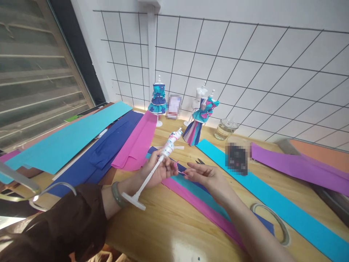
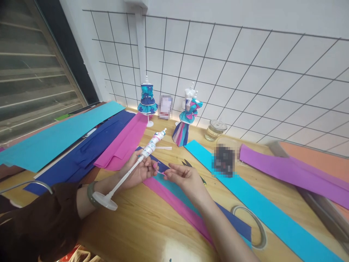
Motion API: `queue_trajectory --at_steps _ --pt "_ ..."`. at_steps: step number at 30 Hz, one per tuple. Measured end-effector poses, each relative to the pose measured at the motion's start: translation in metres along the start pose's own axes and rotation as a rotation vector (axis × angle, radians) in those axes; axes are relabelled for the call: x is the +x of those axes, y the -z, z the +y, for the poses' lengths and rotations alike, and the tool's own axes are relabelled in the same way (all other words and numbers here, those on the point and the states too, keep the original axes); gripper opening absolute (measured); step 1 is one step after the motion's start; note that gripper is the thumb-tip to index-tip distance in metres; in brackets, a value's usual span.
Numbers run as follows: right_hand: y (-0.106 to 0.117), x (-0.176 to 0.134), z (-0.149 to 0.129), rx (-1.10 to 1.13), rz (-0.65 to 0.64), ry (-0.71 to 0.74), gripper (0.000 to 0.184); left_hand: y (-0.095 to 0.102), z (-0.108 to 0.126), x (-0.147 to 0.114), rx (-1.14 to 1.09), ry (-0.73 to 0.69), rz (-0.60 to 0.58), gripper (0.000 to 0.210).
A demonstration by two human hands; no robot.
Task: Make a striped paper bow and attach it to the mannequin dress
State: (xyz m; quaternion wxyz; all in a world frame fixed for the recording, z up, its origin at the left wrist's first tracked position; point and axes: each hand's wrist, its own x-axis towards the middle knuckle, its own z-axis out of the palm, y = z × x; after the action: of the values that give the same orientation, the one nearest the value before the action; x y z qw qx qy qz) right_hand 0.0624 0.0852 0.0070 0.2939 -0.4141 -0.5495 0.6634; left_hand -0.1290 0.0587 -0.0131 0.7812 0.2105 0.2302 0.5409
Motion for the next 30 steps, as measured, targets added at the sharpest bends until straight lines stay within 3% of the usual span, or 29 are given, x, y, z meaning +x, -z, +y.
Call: queue_trajectory --at_steps 2,7,9,14,18,20,24,26,30 --pt "0.003 0.001 0.002 -0.105 -0.031 0.056 0.049 0.001 0.002 0.000 -0.009 0.001 0.006 0.042" --pt "0.005 0.001 0.004 -0.618 0.089 0.324 0.022 0.002 0.006 0.000 -0.039 -0.046 0.034 0.041" --pt "0.003 -0.002 0.001 -0.695 0.088 0.370 0.021 0.002 0.006 0.000 -0.045 -0.043 0.029 0.041" --pt "-0.003 -0.008 -0.006 -0.653 0.033 0.409 0.019 0.000 0.003 0.000 -0.015 0.032 -0.004 0.045" --pt "-0.004 -0.006 -0.004 -0.614 0.087 0.447 0.021 0.001 -0.001 0.000 0.027 0.117 -0.090 0.049" --pt "-0.005 -0.004 -0.002 -0.515 0.087 0.367 0.020 0.002 -0.003 0.000 0.047 0.155 -0.149 0.050" --pt "-0.005 -0.003 0.001 -0.313 -0.055 0.170 0.033 0.001 -0.004 -0.002 0.108 0.186 -0.205 0.054" --pt "-0.005 -0.004 0.001 -0.301 -0.085 0.148 0.031 0.000 -0.004 -0.003 0.135 0.179 -0.191 0.056" --pt "-0.007 -0.007 0.000 -0.394 0.022 0.188 0.028 0.000 -0.002 0.000 0.151 0.156 -0.132 0.053"
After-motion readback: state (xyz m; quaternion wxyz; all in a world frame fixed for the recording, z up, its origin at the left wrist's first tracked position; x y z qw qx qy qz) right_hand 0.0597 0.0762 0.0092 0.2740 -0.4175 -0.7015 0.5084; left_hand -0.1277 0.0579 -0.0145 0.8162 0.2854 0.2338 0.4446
